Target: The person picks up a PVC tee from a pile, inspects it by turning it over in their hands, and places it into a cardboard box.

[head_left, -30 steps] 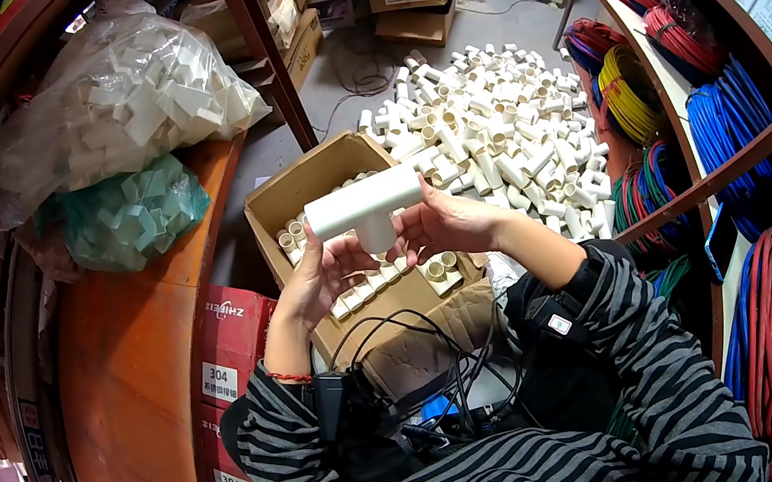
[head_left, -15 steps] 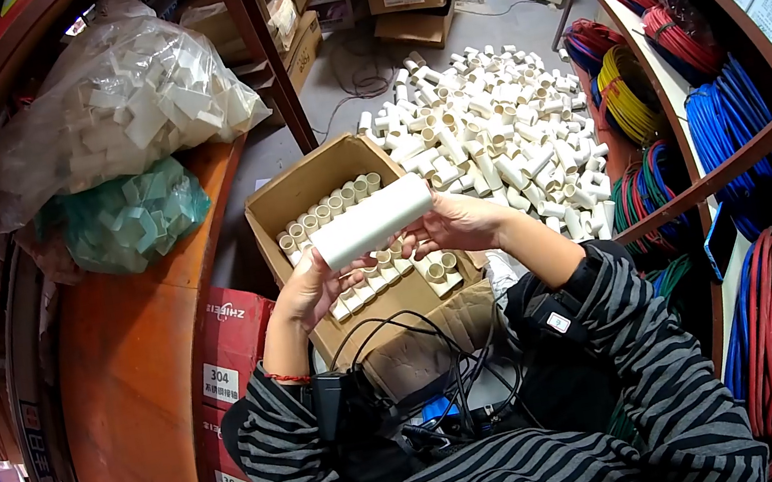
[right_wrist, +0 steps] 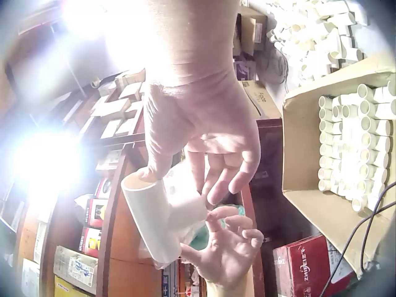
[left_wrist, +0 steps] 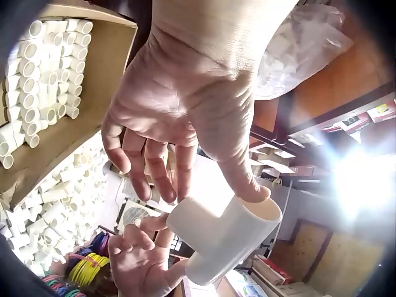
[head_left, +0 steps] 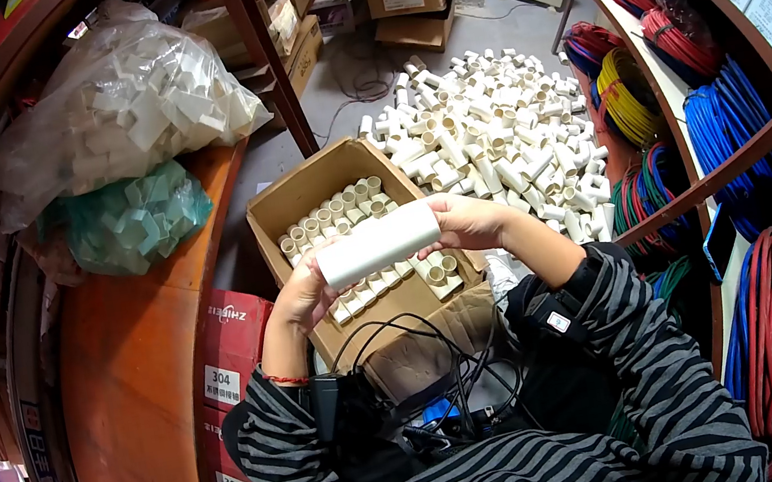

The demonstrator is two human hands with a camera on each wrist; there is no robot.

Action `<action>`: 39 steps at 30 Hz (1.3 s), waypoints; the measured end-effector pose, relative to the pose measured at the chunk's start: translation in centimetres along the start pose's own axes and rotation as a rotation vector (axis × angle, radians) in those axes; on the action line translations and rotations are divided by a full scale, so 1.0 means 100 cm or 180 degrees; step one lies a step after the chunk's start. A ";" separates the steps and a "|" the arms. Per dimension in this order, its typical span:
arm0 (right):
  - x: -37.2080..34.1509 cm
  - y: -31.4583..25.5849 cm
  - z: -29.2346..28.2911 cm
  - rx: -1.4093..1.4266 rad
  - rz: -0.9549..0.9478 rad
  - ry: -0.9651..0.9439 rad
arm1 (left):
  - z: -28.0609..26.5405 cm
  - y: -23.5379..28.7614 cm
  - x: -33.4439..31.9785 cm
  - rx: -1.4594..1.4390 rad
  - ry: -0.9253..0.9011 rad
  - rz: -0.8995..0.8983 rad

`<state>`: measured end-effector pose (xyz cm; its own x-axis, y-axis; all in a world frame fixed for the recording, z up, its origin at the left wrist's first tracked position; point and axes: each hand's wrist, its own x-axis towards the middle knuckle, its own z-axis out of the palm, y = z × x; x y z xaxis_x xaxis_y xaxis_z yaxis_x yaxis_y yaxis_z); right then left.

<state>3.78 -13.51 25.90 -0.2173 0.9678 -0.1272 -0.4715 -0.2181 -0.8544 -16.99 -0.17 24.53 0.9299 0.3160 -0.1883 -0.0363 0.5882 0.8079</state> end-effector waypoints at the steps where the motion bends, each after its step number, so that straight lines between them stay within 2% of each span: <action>1: 0.000 0.000 0.001 -0.0097 0.0001 0.0073 | 0.001 0.001 0.000 0.0001 -0.0026 -0.0019; 3: 0.001 0.000 0.002 -0.0292 0.0003 0.0218 | 0.005 0.003 0.001 0.0004 -0.0077 -0.0055; 7: -0.001 -0.001 0.001 -0.0249 -0.0218 -0.0142 | 0.001 0.003 0.002 0.0092 0.0061 -0.0151; 9: 0.000 -0.001 0.000 -0.0270 -0.0129 -0.0101 | 0.001 0.002 0.003 0.0035 -0.0061 -0.0101; 11: -0.002 -0.003 0.000 -0.0150 -0.0101 -0.0163 | 0.006 0.004 0.002 0.0267 0.0060 -0.0177; 16: -0.004 -0.010 0.005 -0.0348 -0.0078 -0.0311 | 0.004 0.001 0.002 0.0299 -0.0346 -0.0129; 20: -0.003 -0.009 0.003 -0.0385 -0.0113 -0.0474 | 0.003 0.001 0.003 0.0487 -0.0392 -0.0204; 39: -0.007 -0.016 0.011 -0.0428 -0.0076 -0.0455 | 0.007 0.004 -0.001 0.0859 -0.0539 -0.0154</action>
<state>3.74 -13.95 27.91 -0.3309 0.9427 -0.0413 -0.3618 -0.1672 -0.9171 -16.82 -0.49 25.30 0.9767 0.1507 -0.1530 0.0870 0.3736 0.9235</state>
